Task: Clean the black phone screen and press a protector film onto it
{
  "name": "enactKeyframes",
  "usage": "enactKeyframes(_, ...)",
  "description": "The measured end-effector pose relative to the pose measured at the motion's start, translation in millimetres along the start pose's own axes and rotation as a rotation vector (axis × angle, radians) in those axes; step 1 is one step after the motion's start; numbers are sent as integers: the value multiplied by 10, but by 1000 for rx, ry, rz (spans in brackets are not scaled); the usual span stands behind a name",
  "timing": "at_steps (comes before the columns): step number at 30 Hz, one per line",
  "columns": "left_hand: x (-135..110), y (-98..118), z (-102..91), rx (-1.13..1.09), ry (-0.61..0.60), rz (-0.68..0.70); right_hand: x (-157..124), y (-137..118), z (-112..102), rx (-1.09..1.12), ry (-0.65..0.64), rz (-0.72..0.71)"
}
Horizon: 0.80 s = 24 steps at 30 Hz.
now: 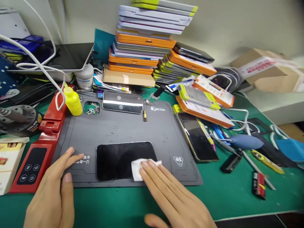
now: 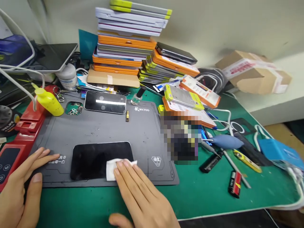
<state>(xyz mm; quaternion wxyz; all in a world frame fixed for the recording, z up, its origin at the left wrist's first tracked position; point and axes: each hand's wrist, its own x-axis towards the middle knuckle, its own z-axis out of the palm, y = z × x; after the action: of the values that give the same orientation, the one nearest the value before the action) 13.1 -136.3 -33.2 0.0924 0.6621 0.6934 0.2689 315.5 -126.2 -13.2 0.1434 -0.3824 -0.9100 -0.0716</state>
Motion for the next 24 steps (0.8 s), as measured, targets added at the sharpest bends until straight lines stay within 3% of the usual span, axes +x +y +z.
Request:
enactKeyframes(3, 10, -20, 20, 19, 30, 82, -24, 58, 30, 7, -3, -11)
enactKeyframes(8, 28, -24, 25, 35, 53, 132, 78, 196, 122, 35, 20, 104)
enactKeyframes(14, 38, -7, 44, 15, 57, 176, -201, 92, 17, 40, -4, 63)
enactKeyframes(20, 37, -19, 38, 20, 50, 177, 130, 259, 120, 2, -12, 91)
enactKeyframes(24, 12, -52, 45, -9, 26, 146, -17, 175, 55, 12, -14, 65)
